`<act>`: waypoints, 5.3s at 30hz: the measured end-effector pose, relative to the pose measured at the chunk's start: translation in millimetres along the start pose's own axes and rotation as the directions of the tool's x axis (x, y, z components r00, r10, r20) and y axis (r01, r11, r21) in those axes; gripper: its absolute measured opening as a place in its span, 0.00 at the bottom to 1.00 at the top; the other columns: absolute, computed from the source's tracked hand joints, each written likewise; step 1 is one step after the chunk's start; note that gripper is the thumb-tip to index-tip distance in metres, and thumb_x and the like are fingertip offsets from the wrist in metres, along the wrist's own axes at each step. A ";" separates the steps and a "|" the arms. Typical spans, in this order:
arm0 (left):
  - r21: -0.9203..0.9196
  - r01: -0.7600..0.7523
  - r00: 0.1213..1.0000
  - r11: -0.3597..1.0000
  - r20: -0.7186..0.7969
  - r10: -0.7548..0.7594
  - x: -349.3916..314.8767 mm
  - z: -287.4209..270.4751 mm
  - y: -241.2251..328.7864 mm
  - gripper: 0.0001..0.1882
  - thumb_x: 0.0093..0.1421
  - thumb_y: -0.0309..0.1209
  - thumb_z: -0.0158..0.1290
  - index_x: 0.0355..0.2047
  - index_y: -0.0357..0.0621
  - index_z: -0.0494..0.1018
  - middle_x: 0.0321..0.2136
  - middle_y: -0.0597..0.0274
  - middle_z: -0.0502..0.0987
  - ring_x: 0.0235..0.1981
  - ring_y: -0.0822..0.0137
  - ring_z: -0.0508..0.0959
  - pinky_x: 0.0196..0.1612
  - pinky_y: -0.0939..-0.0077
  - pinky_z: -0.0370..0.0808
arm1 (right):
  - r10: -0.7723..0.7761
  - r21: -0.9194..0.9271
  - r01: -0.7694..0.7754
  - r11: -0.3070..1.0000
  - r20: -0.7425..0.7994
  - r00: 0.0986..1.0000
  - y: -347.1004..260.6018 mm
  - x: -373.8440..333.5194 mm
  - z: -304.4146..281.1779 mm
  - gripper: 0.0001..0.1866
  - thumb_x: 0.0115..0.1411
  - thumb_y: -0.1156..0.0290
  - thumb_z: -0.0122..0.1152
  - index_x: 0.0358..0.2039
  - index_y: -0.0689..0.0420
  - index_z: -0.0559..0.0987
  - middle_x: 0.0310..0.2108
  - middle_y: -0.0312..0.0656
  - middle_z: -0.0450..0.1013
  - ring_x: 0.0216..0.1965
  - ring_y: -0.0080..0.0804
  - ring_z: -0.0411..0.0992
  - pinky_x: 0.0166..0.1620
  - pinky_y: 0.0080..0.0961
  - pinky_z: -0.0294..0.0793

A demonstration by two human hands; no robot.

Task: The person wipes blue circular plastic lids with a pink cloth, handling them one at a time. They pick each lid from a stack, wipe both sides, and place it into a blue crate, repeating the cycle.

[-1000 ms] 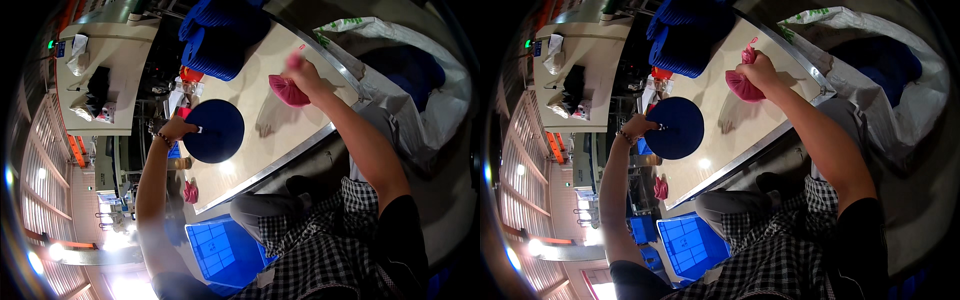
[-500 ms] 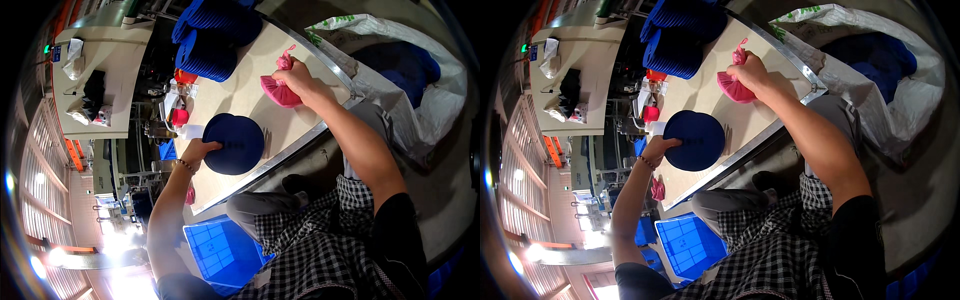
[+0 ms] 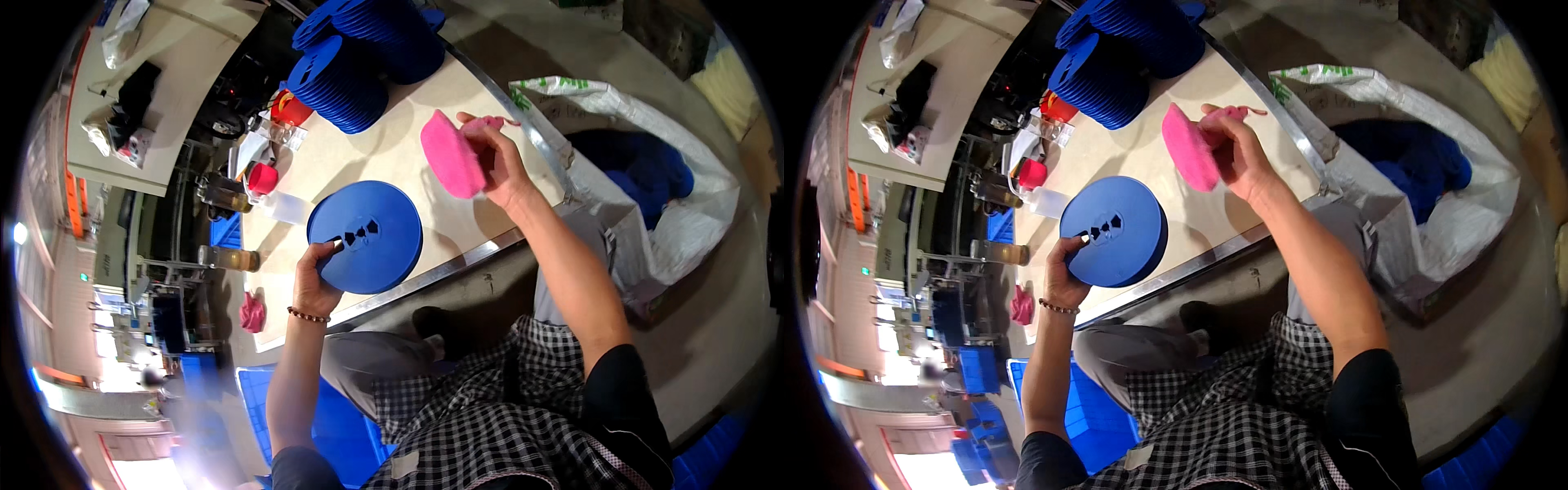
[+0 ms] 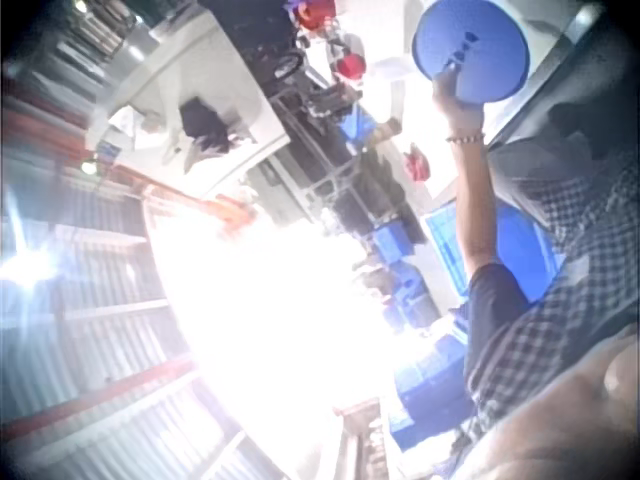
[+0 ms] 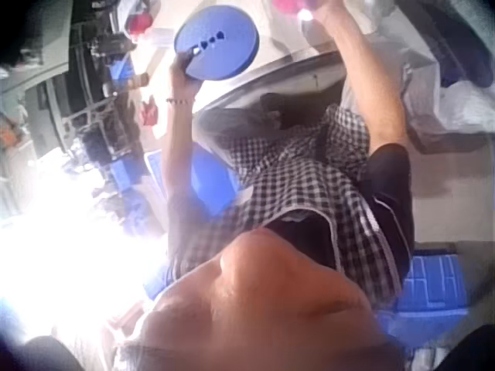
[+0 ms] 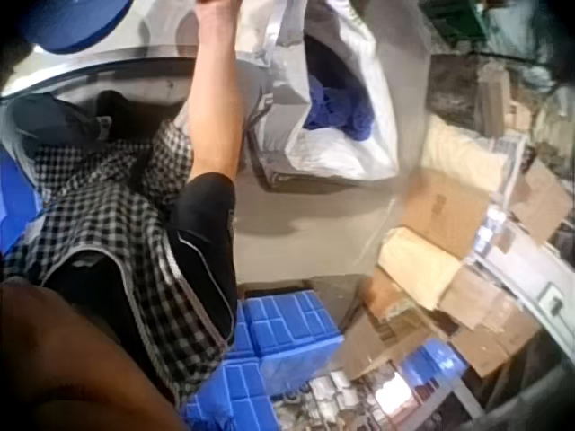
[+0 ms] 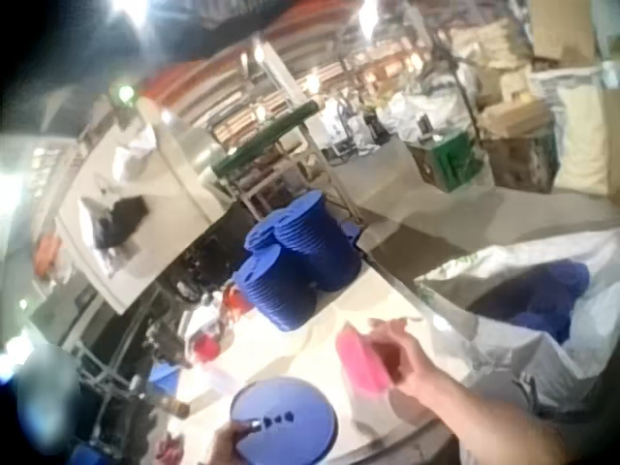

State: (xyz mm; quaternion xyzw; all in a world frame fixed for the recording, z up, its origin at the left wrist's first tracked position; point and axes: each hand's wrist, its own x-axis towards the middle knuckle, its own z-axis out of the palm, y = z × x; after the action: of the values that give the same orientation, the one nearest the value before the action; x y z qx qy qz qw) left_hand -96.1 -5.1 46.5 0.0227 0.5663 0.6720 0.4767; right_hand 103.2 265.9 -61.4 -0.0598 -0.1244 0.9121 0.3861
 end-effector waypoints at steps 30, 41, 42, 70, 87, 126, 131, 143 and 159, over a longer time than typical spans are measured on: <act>-0.443 0.069 0.758 0.894 0.606 0.242 15.1 35.1 -123.0 0.18 0.65 0.47 0.62 0.28 0.53 0.70 0.52 0.69 0.71 0.50 0.64 0.75 0.59 0.55 0.73 | -0.415 -0.506 0.593 0.626 0.428 0.803 -2.0 -57.0 51.7 0.28 0.64 0.56 0.67 0.55 0.64 0.74 0.60 0.48 0.71 0.59 0.36 0.72 0.63 0.33 0.74; -0.335 -0.174 0.934 0.926 0.243 0.263 44.2 27.1 -113.2 0.26 0.66 0.57 0.54 0.25 0.47 0.70 0.27 0.64 0.76 0.27 0.70 0.77 0.31 0.72 0.78 | 0.089 -0.846 0.122 0.520 0.195 0.977 -41.5 -77.3 46.2 0.15 0.54 0.69 0.69 0.40 0.64 0.81 0.49 0.46 0.77 0.64 0.46 0.68 0.73 0.45 0.53; -0.323 -0.167 0.940 0.932 0.233 0.249 46.2 24.6 -108.8 0.27 0.66 0.58 0.53 0.25 0.47 0.69 0.27 0.63 0.75 0.26 0.70 0.77 0.31 0.73 0.78 | 0.164 -0.872 0.113 0.476 0.215 0.963 -40.5 -79.6 45.3 0.18 0.54 0.69 0.69 0.43 0.65 0.80 0.46 0.45 0.77 0.62 0.43 0.70 0.73 0.44 0.52; -0.348 -0.253 0.892 0.903 0.278 0.357 40.5 42.8 -123.6 0.18 0.70 0.44 0.55 0.34 0.41 0.80 0.33 0.63 0.82 0.33 0.69 0.81 0.39 0.70 0.80 | -0.102 -0.973 0.064 0.220 0.042 0.994 -123.3 -177.6 36.1 0.26 0.53 0.61 0.66 0.48 0.66 0.82 0.49 0.41 0.72 0.43 0.27 0.74 0.49 0.24 0.74; -0.442 -0.235 0.827 0.866 0.377 0.417 34.4 39.3 -112.9 0.23 0.70 0.53 0.50 0.31 0.48 0.77 0.37 0.65 0.80 0.42 0.64 0.80 0.47 0.61 0.80 | -0.761 -0.961 0.101 0.256 -0.136 0.634 -156.2 -172.7 -5.4 0.16 0.66 0.58 0.64 0.39 0.61 0.83 0.33 0.34 0.77 0.31 0.17 0.73 0.35 0.19 0.72; -0.429 0.137 0.808 0.893 0.570 0.150 10.7 42.8 -119.5 0.40 0.72 0.62 0.36 0.64 0.37 0.65 0.59 0.51 0.72 0.59 0.60 0.75 0.64 0.63 0.71 | 0.127 -0.454 0.804 -0.385 0.836 0.533 66.5 -115.0 111.1 0.22 0.46 0.69 0.75 0.42 0.57 0.79 0.51 0.45 0.78 0.57 0.41 0.75 0.59 0.37 0.73; -0.486 0.029 0.902 0.873 0.388 0.187 7.9 46.8 -92.9 0.34 0.71 0.65 0.36 0.18 0.54 0.56 0.40 0.49 0.80 0.44 0.57 0.80 0.53 0.63 0.77 | 0.319 -0.255 0.853 -0.456 0.848 0.424 37.6 -133.4 98.8 0.10 0.56 0.69 0.66 0.38 0.56 0.78 0.51 0.42 0.79 0.55 0.36 0.77 0.59 0.35 0.73; -0.530 0.026 0.821 0.848 0.495 0.284 18.8 31.6 -93.4 0.32 0.72 0.63 0.37 0.15 0.59 0.56 0.28 0.57 0.80 0.31 0.63 0.83 0.33 0.67 0.84 | -0.222 -0.387 0.472 -0.792 0.903 0.367 8.8 -101.3 106.3 0.16 0.54 0.84 0.69 0.40 0.60 0.74 0.49 0.51 0.80 0.53 0.49 0.77 0.57 0.39 0.76; -0.582 0.091 0.800 0.808 0.526 0.290 23.6 35.5 -98.1 0.33 0.73 0.59 0.39 0.15 0.53 0.59 0.25 0.60 0.78 0.29 0.62 0.81 0.31 0.69 0.82 | -0.162 -0.386 0.614 -0.689 0.907 0.389 35.9 -98.0 124.7 0.15 0.51 0.81 0.73 0.37 0.60 0.77 0.46 0.52 0.81 0.51 0.50 0.78 0.55 0.39 0.75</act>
State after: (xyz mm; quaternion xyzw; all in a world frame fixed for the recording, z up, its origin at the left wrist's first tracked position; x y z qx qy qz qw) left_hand -28.4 27.4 -29.5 0.1158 0.1538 0.7956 0.5744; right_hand 120.9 148.7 50.1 -0.1075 -0.8187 0.0430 0.5625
